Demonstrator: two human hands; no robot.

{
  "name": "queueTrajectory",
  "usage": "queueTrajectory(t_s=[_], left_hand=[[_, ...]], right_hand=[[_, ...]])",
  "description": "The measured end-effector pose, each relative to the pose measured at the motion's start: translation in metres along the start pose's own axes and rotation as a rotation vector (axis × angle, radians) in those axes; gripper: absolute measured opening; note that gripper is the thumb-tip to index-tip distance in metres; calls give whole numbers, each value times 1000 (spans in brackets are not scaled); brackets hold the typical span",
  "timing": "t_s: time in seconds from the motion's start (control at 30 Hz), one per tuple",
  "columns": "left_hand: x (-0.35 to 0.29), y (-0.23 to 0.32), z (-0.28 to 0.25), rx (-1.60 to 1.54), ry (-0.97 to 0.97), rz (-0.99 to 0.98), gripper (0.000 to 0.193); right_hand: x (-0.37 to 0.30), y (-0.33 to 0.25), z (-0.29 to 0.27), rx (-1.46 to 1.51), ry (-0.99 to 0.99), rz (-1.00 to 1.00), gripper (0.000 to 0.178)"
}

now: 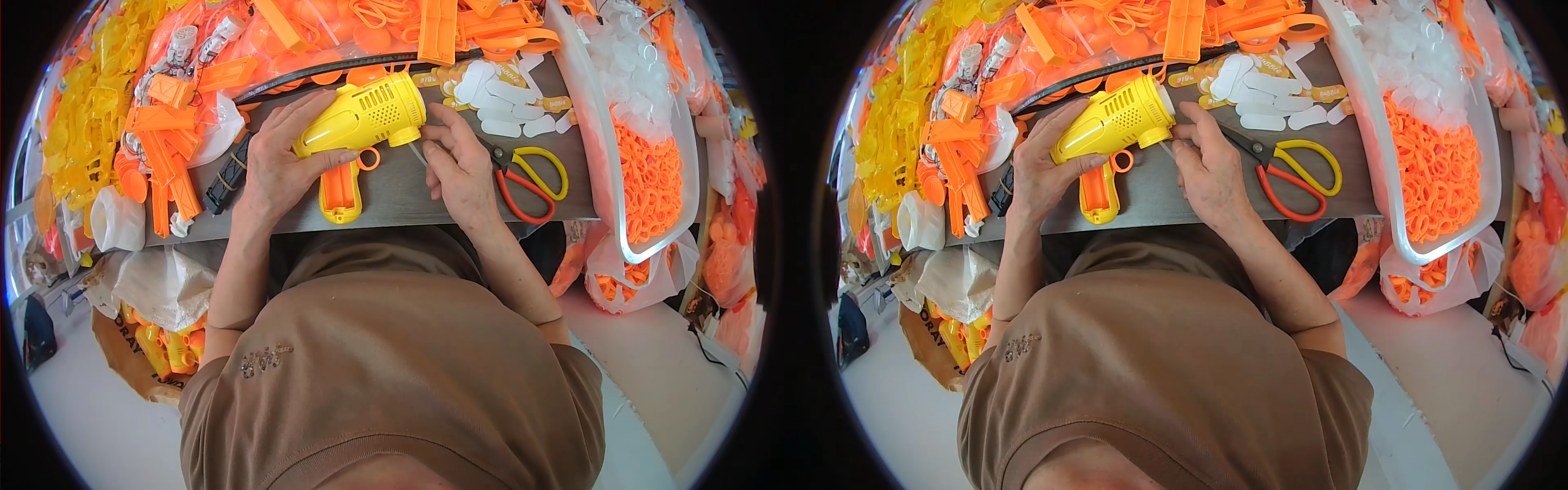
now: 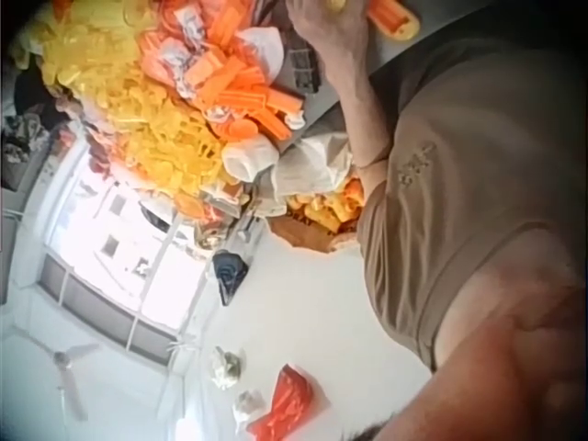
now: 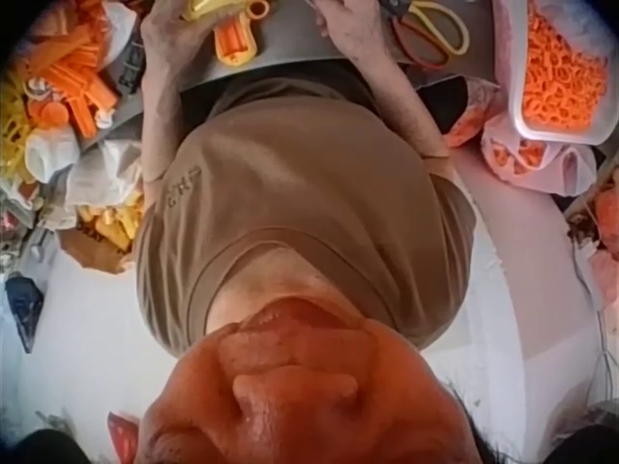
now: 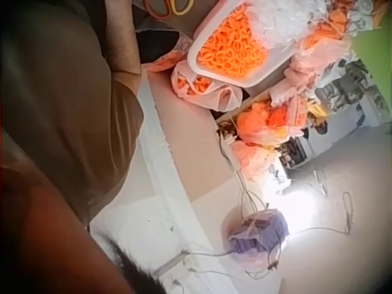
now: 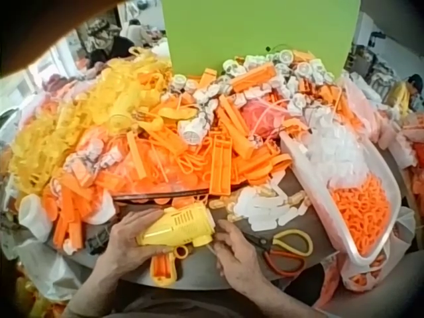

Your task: Assembling a yellow plastic toy launcher by inserting internal mechanisms and snapping on outer casing parts.

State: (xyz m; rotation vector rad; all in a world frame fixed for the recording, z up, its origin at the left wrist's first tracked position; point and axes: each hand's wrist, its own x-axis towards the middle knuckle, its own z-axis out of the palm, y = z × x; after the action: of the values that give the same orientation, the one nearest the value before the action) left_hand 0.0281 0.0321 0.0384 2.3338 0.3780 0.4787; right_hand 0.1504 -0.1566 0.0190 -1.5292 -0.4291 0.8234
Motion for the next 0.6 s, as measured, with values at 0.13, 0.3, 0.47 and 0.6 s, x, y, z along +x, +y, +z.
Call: queueTrajectory(t_s=[0.13,0.3,0.47,0.6], left_hand=[[1,1,0,-65,6,-17,63],[1,-1,1,10,-11,25,62],[1,2,1,37,-15,37,63],[4,2,-1,51,-51,59,63]], right_hand=[[0,-1,0,-11,-5,10,45],[0,-1,0,-30,3,14,45],[2,1,-1,-18,-14,-23,49],[4,-7,-1,90,-49,24,53]])
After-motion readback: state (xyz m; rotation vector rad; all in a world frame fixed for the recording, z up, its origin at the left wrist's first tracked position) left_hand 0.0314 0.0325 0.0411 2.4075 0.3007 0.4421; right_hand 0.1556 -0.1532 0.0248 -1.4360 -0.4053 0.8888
